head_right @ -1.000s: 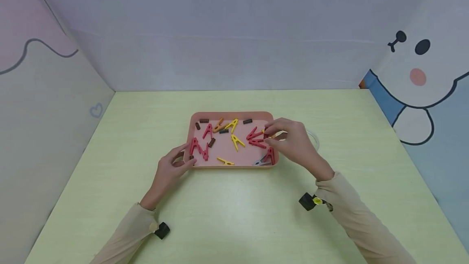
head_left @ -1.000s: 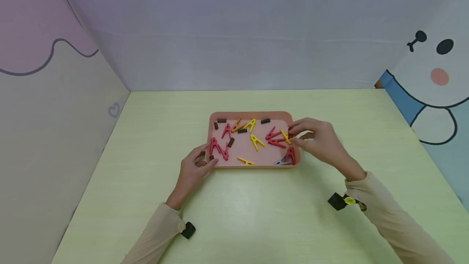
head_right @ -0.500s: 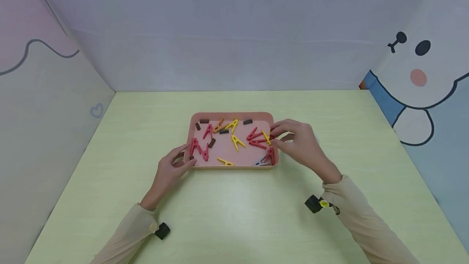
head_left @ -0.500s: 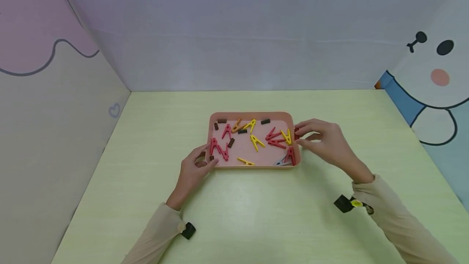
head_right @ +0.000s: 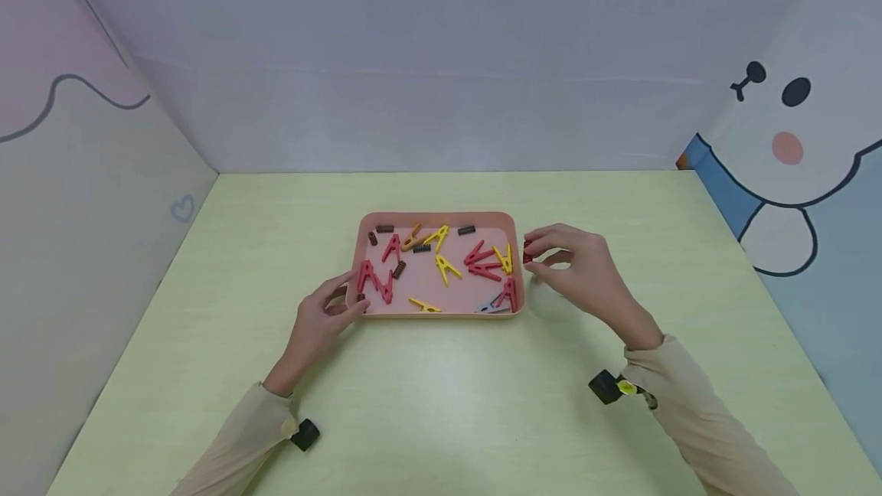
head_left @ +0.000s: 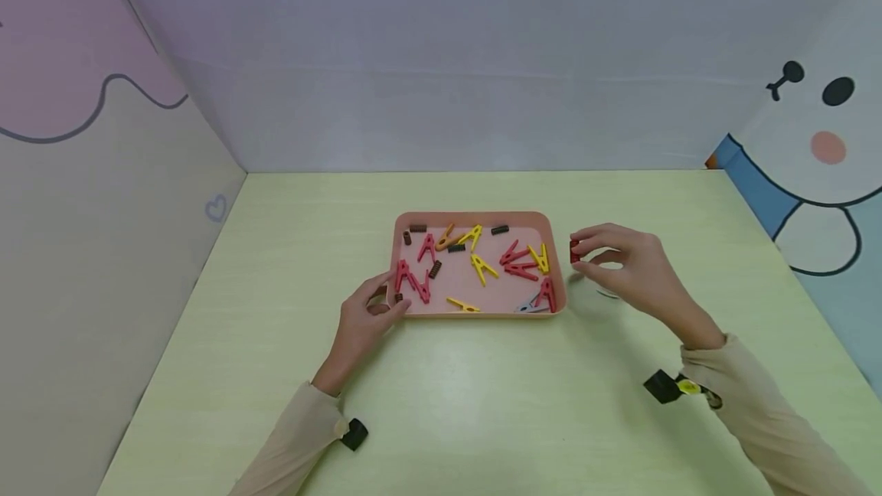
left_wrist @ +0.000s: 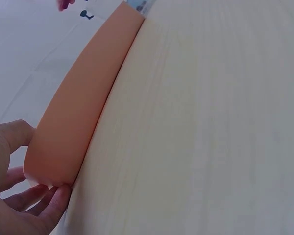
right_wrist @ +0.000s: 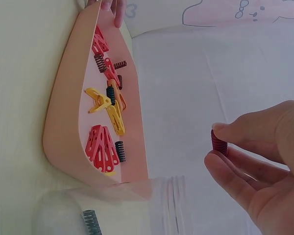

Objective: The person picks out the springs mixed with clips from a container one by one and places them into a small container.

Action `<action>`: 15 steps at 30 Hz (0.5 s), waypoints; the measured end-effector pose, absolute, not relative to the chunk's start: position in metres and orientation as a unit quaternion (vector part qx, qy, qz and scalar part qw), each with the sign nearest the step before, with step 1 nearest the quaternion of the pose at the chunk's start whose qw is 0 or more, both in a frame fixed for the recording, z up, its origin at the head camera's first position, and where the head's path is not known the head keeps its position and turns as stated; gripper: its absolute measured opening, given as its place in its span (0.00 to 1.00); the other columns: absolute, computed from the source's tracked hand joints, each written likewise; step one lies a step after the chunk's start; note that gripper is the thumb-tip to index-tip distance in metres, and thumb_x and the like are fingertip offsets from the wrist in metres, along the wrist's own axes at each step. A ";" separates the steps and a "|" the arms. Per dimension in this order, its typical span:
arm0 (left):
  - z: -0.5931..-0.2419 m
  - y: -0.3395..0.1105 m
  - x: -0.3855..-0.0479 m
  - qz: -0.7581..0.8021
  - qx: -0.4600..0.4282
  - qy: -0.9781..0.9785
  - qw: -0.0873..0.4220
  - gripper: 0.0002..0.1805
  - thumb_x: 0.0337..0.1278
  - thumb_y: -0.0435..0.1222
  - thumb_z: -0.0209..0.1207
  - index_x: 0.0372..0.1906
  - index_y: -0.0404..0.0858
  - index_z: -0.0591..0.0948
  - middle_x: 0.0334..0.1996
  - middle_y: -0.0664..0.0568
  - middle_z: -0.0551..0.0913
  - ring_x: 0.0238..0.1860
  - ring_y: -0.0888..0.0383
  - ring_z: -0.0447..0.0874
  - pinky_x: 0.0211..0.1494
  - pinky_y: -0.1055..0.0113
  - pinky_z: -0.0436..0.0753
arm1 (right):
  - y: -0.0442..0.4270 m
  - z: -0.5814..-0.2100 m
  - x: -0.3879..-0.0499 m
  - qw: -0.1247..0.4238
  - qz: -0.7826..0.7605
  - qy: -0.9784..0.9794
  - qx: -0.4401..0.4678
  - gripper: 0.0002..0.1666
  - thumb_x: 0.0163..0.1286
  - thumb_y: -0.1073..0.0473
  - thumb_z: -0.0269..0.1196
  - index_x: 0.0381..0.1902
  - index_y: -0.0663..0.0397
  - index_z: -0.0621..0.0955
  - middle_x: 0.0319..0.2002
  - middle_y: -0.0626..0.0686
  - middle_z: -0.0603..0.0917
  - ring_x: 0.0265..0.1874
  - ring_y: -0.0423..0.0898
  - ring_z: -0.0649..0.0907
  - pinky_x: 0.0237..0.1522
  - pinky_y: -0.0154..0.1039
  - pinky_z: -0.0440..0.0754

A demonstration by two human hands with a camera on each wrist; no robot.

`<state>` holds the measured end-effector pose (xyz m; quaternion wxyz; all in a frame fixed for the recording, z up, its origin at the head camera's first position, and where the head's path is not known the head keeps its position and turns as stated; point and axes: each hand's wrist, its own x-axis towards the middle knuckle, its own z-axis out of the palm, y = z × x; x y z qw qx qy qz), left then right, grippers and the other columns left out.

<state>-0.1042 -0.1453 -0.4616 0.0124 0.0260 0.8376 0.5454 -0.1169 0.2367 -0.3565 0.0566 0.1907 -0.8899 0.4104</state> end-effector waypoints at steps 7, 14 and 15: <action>-0.456 -0.143 -0.103 0.554 0.031 0.832 0.014 0.32 0.52 0.39 0.67 0.64 0.42 0.72 0.59 0.48 0.74 0.50 0.50 0.79 0.46 0.67 0.82 | 0.245 -0.358 -0.115 0.068 0.411 -0.888 0.194 0.11 0.56 0.69 0.69 0.39 0.61 0.85 0.47 0.57 0.82 0.41 0.36 0.81 0.38 0.21 0.78; -0.462 -0.145 -0.104 0.554 0.035 0.832 0.008 0.32 0.52 0.41 0.67 0.64 0.43 0.72 0.58 0.49 0.74 0.51 0.51 0.78 0.46 0.67 0.82 | 0.249 -0.356 -0.113 0.064 0.414 -0.890 0.183 0.10 0.56 0.70 0.69 0.38 0.61 0.85 0.47 0.57 0.82 0.41 0.34 0.80 0.38 0.22 0.78; -0.462 -0.145 -0.104 0.554 0.035 0.831 0.008 0.32 0.52 0.41 0.67 0.64 0.43 0.72 0.58 0.49 0.74 0.51 0.51 0.78 0.46 0.67 0.82 | 0.250 -0.357 -0.113 0.062 0.414 -0.890 0.178 0.10 0.56 0.70 0.69 0.38 0.61 0.85 0.47 0.56 0.82 0.41 0.34 0.80 0.37 0.21 0.78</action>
